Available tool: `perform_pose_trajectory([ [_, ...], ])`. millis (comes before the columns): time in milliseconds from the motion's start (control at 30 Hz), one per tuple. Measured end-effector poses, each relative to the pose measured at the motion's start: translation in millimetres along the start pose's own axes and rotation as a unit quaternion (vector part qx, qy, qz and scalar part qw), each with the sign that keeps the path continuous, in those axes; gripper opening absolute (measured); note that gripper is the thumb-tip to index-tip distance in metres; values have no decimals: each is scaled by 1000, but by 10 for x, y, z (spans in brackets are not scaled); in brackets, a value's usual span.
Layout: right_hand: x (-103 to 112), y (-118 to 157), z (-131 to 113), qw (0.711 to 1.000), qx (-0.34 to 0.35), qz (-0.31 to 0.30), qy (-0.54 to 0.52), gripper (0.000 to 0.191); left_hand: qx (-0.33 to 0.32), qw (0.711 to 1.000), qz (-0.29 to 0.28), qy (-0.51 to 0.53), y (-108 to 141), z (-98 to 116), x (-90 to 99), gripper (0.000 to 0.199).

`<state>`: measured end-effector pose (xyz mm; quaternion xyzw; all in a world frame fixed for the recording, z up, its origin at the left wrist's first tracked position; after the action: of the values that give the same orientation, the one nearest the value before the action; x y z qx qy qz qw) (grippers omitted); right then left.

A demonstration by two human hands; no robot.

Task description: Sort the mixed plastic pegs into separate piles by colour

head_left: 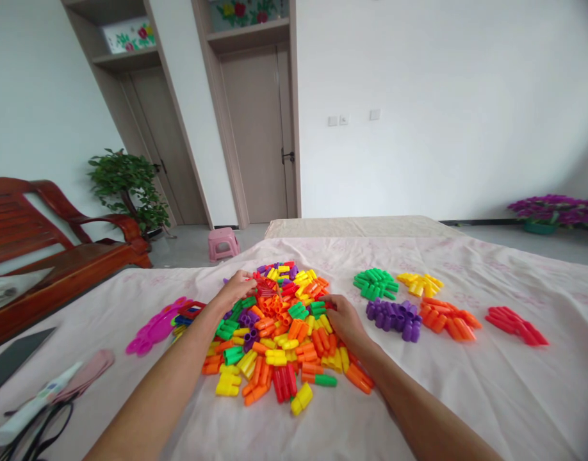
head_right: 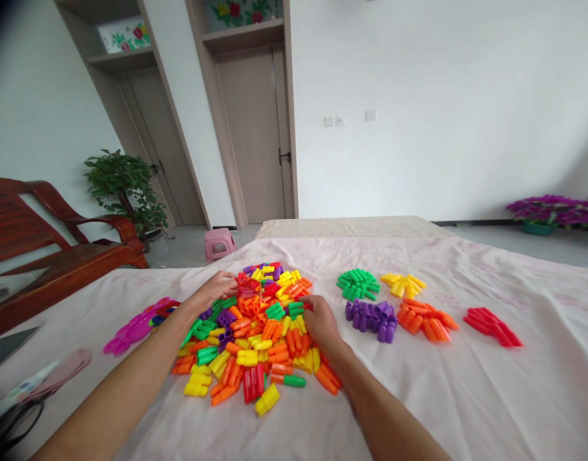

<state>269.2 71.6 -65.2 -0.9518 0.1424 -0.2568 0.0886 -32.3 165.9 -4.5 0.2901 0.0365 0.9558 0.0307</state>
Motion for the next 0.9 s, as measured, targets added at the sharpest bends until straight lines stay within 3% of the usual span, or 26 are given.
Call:
perform_pose_trajectory([
  [133,-16,-8,12,1000,1,-8,-6,45,-43,998,-24,-37,-8,107,-100,59],
  [333,-21,-10,39,1000,-13,-9,-16,46,-100,978,-38,-179,1,246,-379,25],
  [467,-27,-16,30,1000,-1,-12,-11,46,-132,955,-32,-265,-5,319,-524,35],
  [567,-21,-16,6,1000,6,-11,-4,46,-158,938,-59,-302,-13,356,-599,39],
  [733,13,14,-71,999,1,-16,-29,40,-202,918,-98,-326,-28,419,-637,27],
  [900,30,39,-113,999,-6,-21,-44,37,-242,920,-84,-296,1,447,-560,13],
])
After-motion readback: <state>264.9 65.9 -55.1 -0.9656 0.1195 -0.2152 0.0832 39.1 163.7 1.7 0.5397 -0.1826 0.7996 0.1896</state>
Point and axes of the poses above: each hand's wrist, its own y-axis away from the middle knuckle, its own x-axis out of the back of the hand, z = x × y, the point moved 5 cm from there along -y, towards the middle knuckle, and after that the axes turned 2 degrees about y, right-handed, at the moved point
